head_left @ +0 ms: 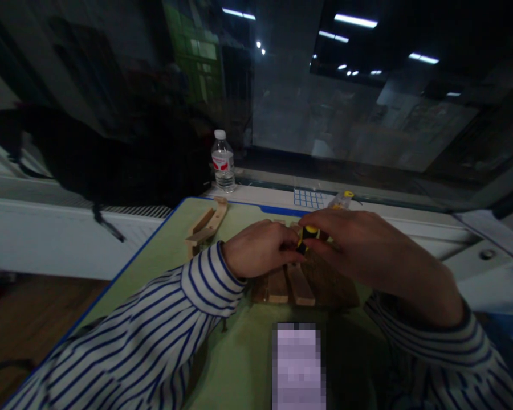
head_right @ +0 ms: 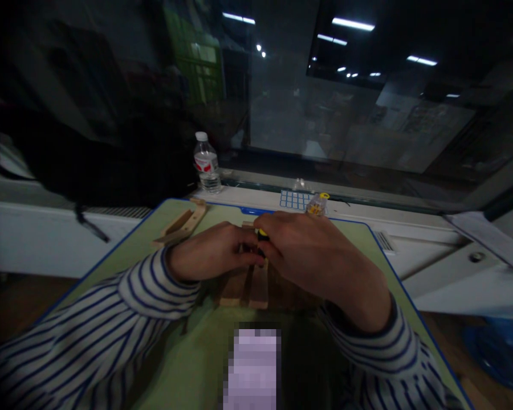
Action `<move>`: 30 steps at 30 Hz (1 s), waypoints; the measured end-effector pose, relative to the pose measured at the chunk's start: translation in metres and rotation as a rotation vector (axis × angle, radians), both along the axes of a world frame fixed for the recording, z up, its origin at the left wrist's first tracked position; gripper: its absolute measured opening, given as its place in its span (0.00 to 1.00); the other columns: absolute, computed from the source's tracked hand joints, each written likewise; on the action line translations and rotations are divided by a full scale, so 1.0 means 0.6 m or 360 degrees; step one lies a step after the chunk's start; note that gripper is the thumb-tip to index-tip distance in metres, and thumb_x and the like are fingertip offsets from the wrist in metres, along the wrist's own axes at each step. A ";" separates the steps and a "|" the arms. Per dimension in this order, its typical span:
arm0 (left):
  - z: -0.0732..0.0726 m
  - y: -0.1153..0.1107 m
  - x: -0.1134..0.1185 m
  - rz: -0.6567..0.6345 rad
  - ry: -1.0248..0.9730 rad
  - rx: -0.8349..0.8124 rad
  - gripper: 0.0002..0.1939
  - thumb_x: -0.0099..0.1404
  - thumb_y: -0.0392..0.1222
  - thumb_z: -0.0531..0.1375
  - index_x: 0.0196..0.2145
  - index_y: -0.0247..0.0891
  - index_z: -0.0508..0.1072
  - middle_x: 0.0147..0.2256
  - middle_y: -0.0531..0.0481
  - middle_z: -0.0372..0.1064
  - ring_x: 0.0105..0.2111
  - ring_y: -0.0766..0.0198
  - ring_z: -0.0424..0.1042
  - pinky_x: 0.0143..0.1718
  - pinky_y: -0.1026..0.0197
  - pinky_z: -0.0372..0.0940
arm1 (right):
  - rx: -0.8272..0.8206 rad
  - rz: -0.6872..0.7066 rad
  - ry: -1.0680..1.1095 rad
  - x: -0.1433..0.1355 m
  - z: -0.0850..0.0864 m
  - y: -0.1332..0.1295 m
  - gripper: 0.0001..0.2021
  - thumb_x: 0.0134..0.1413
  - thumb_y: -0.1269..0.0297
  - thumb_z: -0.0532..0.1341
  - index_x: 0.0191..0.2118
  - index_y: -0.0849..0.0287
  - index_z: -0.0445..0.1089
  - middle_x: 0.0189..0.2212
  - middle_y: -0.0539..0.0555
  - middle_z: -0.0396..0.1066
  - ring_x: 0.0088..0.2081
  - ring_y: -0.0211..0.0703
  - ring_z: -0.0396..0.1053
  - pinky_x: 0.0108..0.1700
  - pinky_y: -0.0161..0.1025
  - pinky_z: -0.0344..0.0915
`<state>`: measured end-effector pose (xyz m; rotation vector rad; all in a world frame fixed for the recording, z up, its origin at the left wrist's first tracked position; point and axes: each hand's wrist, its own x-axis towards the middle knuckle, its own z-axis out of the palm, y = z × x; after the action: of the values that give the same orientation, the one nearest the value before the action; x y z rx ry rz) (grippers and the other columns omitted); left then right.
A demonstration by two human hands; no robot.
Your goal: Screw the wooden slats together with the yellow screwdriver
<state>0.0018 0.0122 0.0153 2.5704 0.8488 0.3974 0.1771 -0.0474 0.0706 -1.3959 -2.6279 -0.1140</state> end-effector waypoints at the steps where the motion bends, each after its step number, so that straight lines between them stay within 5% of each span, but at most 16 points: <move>1: 0.000 0.000 0.000 0.0000 0.0007 -0.0002 0.08 0.61 0.44 0.60 0.34 0.40 0.77 0.27 0.52 0.73 0.26 0.67 0.69 0.26 0.66 0.54 | 0.0000 0.0000 -0.0003 0.000 0.000 0.000 0.08 0.61 0.62 0.54 0.40 0.57 0.68 0.38 0.53 0.73 0.39 0.44 0.70 0.39 0.40 0.61; 12: 0.001 0.001 -0.001 -0.0035 0.0063 -0.0078 0.09 0.63 0.43 0.58 0.38 0.39 0.76 0.31 0.51 0.74 0.29 0.66 0.70 0.29 0.67 0.57 | 0.0030 -0.0005 -0.0039 0.001 -0.007 0.004 0.11 0.62 0.59 0.52 0.46 0.55 0.66 0.38 0.51 0.72 0.37 0.44 0.69 0.36 0.40 0.59; 23: 0.006 0.001 -0.001 -0.0078 0.0087 -0.0084 0.10 0.63 0.40 0.57 0.40 0.38 0.76 0.34 0.50 0.75 0.33 0.64 0.71 0.34 0.66 0.60 | 0.0117 -0.0056 -0.0076 -0.001 -0.007 0.001 0.11 0.62 0.57 0.52 0.40 0.56 0.67 0.33 0.51 0.72 0.35 0.45 0.69 0.32 0.39 0.56; 30: 0.004 -0.001 -0.004 0.0058 0.0106 0.0009 0.10 0.61 0.44 0.58 0.37 0.41 0.76 0.30 0.52 0.74 0.28 0.65 0.70 0.28 0.66 0.57 | 0.0115 -0.0062 -0.0077 0.002 -0.011 0.004 0.11 0.62 0.55 0.51 0.40 0.56 0.66 0.32 0.51 0.71 0.34 0.44 0.68 0.31 0.39 0.54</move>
<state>-0.0008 0.0118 0.0179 2.5898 0.9201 0.3266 0.1785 -0.0448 0.0641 -1.4381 -2.6077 -0.2482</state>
